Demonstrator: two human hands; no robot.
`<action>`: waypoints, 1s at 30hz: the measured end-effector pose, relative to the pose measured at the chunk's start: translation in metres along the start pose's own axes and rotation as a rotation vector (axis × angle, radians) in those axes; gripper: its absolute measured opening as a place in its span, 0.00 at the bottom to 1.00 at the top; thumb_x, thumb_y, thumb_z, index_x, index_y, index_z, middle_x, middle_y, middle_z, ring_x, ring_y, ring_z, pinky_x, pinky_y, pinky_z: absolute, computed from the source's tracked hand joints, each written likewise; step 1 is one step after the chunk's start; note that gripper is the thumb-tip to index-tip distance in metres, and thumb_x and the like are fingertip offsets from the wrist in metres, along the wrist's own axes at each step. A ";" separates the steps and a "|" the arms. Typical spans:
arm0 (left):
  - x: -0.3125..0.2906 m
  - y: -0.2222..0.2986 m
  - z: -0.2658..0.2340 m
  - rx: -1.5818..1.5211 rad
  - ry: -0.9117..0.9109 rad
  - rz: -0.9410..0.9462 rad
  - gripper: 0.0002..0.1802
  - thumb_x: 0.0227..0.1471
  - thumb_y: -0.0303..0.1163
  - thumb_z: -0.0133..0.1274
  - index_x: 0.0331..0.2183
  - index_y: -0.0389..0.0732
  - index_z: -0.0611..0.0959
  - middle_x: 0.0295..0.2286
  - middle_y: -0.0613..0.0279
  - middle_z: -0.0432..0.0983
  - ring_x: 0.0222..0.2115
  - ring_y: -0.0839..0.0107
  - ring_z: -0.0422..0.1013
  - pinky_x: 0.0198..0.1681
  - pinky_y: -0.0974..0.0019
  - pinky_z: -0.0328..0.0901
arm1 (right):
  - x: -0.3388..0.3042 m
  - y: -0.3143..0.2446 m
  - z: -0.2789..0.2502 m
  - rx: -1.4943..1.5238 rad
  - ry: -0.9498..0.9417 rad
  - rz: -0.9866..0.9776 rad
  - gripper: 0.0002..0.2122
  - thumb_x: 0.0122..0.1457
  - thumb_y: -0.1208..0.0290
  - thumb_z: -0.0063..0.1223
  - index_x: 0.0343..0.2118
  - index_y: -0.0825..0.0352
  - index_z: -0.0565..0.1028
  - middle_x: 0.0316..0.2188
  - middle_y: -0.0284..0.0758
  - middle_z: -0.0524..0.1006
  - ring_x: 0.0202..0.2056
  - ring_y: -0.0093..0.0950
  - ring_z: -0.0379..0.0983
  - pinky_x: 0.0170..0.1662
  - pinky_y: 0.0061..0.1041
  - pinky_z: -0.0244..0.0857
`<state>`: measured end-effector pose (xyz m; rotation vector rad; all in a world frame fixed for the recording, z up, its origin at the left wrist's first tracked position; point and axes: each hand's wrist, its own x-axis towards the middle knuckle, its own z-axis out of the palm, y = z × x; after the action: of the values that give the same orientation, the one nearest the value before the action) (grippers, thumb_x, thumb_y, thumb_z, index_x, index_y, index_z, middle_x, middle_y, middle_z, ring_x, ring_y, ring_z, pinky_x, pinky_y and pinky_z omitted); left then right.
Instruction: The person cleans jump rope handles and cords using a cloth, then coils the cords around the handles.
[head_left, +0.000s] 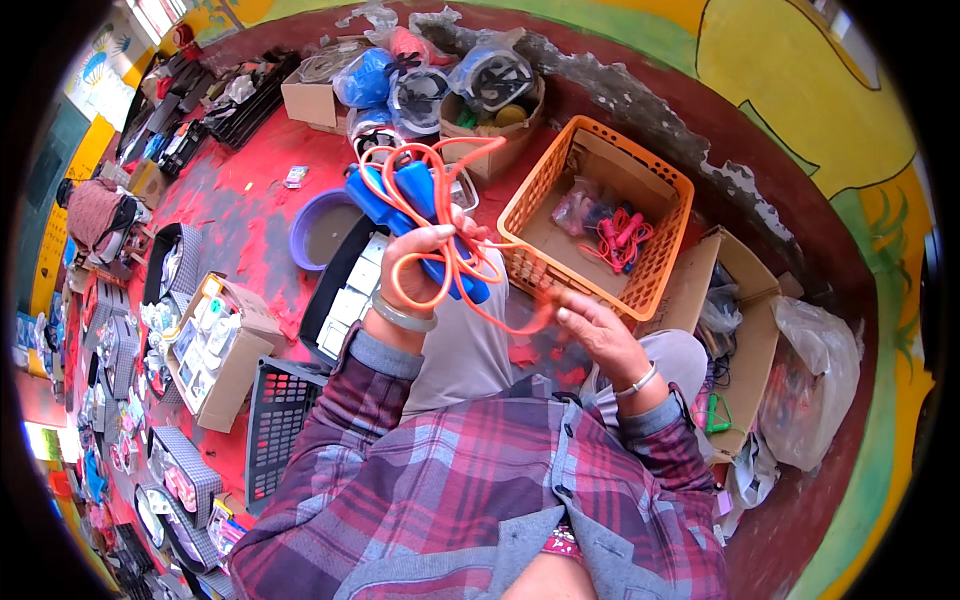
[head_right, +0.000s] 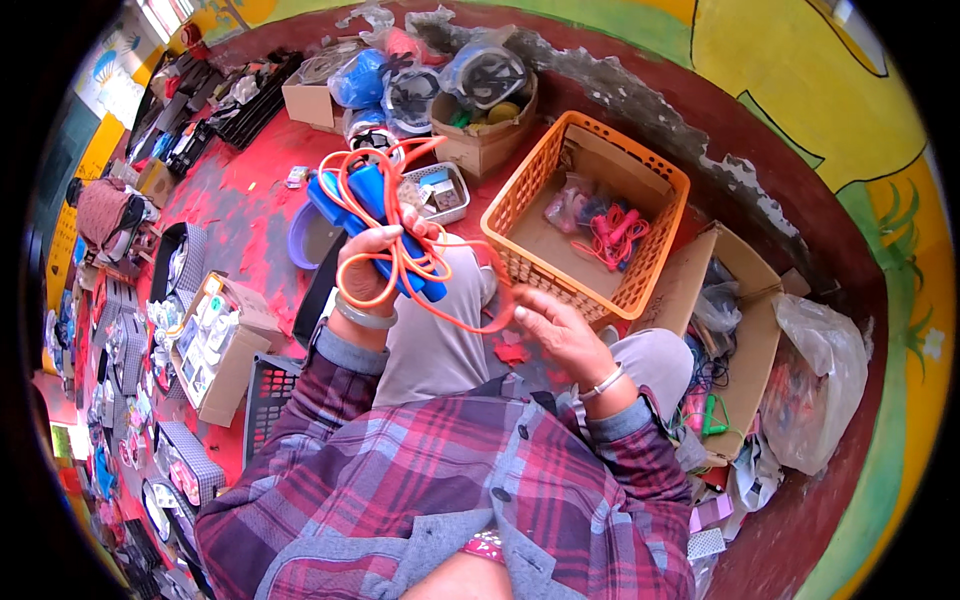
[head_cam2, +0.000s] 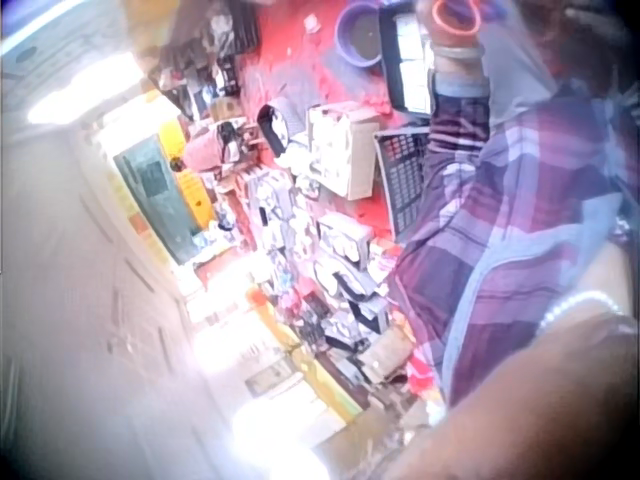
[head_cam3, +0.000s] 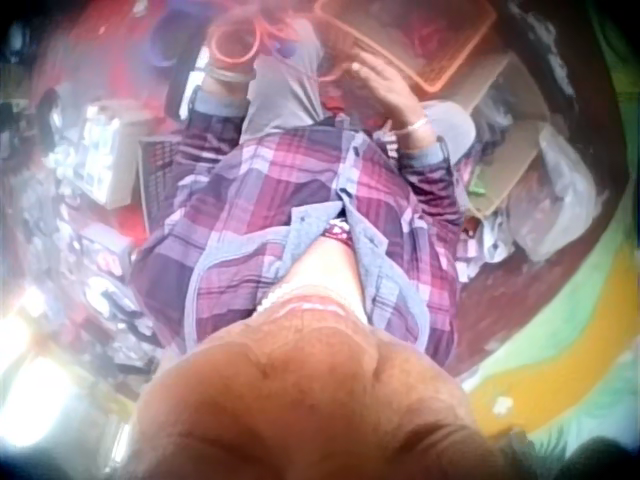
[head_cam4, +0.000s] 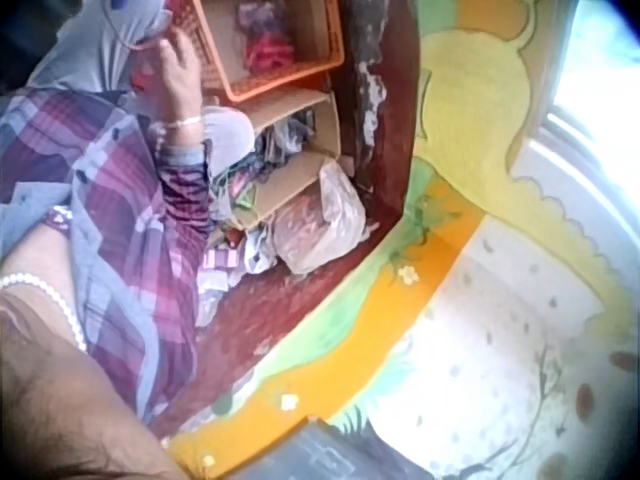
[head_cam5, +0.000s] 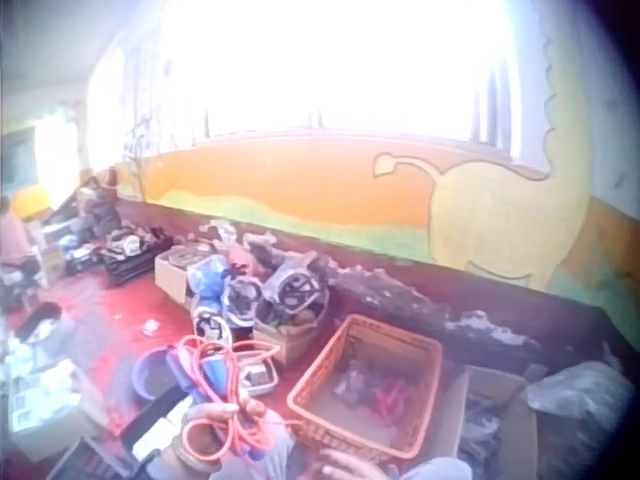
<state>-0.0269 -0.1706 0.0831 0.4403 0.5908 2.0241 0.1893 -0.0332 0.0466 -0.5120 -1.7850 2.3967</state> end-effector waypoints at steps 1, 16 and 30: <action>0.002 -0.006 0.005 0.067 0.005 -0.006 0.13 0.40 0.22 0.49 0.33 0.34 0.72 0.27 0.56 0.71 0.35 0.61 0.71 0.40 0.59 0.68 | 0.005 0.002 -0.001 -0.110 0.105 -0.126 0.19 0.57 0.62 0.47 0.44 0.72 0.65 0.42 0.37 0.71 0.41 0.23 0.68 0.43 0.18 0.62; 0.006 -0.095 0.034 0.313 0.072 -0.285 0.17 0.40 0.21 0.51 0.38 0.37 0.74 0.31 0.62 0.73 0.31 0.71 0.71 0.35 0.68 0.67 | 0.025 0.004 0.017 -0.406 0.231 -0.400 0.38 0.43 0.57 0.60 0.54 0.68 0.54 0.43 0.42 0.68 0.44 0.32 0.67 0.46 0.27 0.61; 0.124 -0.101 0.027 0.280 -0.085 -0.331 0.25 0.49 0.26 0.49 0.50 0.37 0.63 0.42 0.59 0.68 0.42 0.69 0.68 0.46 0.67 0.62 | 0.111 -0.029 -0.063 -0.190 0.355 -0.271 0.27 0.37 0.70 0.57 0.43 0.67 0.62 0.36 0.39 0.72 0.36 0.31 0.71 0.39 0.28 0.65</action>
<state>-0.0024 -0.0126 0.0562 0.5521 0.8405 1.6070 0.1025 0.0643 0.0357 -0.6243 -1.7938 1.8384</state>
